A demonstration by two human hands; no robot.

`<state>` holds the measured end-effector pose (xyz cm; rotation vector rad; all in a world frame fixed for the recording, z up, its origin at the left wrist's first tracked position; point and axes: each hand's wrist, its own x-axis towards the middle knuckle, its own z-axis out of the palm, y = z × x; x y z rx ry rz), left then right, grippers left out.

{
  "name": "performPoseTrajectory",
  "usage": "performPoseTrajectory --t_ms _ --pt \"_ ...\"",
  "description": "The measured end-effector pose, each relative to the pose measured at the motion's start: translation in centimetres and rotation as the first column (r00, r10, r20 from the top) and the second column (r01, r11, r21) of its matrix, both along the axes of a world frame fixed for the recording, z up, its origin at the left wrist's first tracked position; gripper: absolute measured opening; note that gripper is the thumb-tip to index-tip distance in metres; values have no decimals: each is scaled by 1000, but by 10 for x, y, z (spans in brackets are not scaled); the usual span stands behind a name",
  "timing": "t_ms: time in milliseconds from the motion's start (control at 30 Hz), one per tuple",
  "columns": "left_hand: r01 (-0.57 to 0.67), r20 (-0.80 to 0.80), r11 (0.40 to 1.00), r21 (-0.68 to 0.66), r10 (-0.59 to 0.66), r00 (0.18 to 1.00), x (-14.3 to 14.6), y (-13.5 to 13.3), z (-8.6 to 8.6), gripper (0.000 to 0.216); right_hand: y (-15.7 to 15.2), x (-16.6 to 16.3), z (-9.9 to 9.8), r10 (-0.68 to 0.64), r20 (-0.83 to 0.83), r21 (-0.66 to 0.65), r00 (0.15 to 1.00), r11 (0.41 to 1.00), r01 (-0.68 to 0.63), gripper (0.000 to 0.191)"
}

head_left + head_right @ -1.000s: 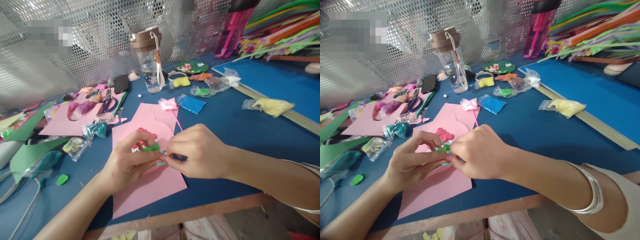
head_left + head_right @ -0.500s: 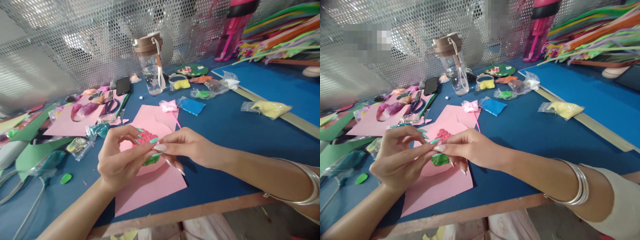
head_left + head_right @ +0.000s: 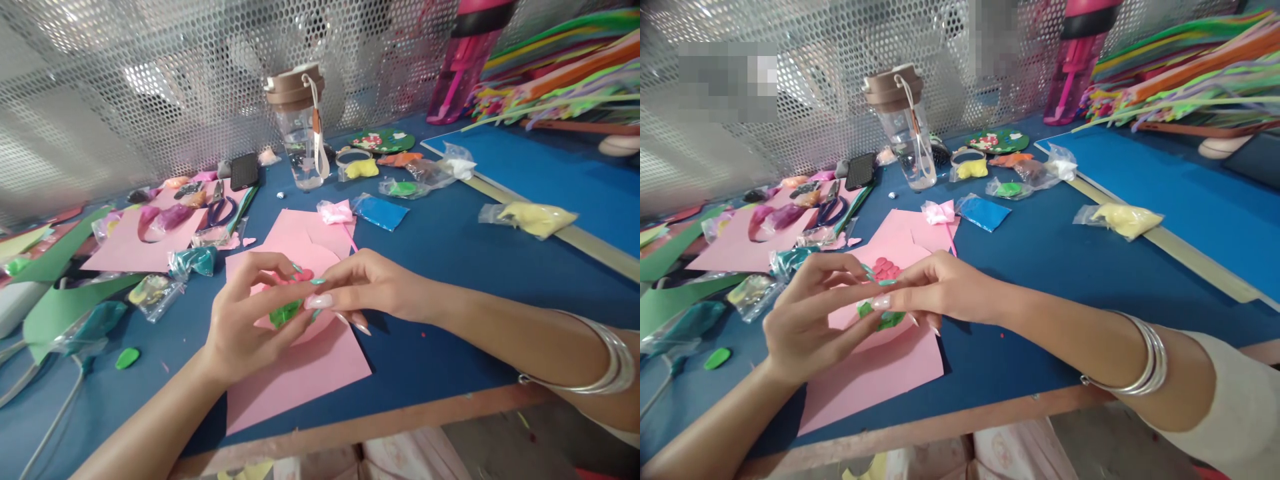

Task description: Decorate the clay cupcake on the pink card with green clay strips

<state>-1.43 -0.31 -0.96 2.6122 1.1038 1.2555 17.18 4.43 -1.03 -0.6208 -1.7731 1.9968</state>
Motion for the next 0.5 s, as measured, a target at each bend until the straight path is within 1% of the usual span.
performPoseTrajectory --t_ms 133,267,367,500 --pt "-80 27 990 117 77 997 2 -1 1 21 -4 -4 -2 -26 -75 -84 997 996 19 19" --pt "-74 34 984 160 69 997 4 0 1 18 -8 -8 -1 -96 -101 -166 990 983 79 10" --pt "-49 13 989 137 48 999 3 2 -1 23 -8 -9 -2 -114 -88 -136 990 985 101 8" --pt "20 27 997 71 -22 999 2 3 -2 24 -7 -7 -5 -113 -14 -106 994 988 111 15"
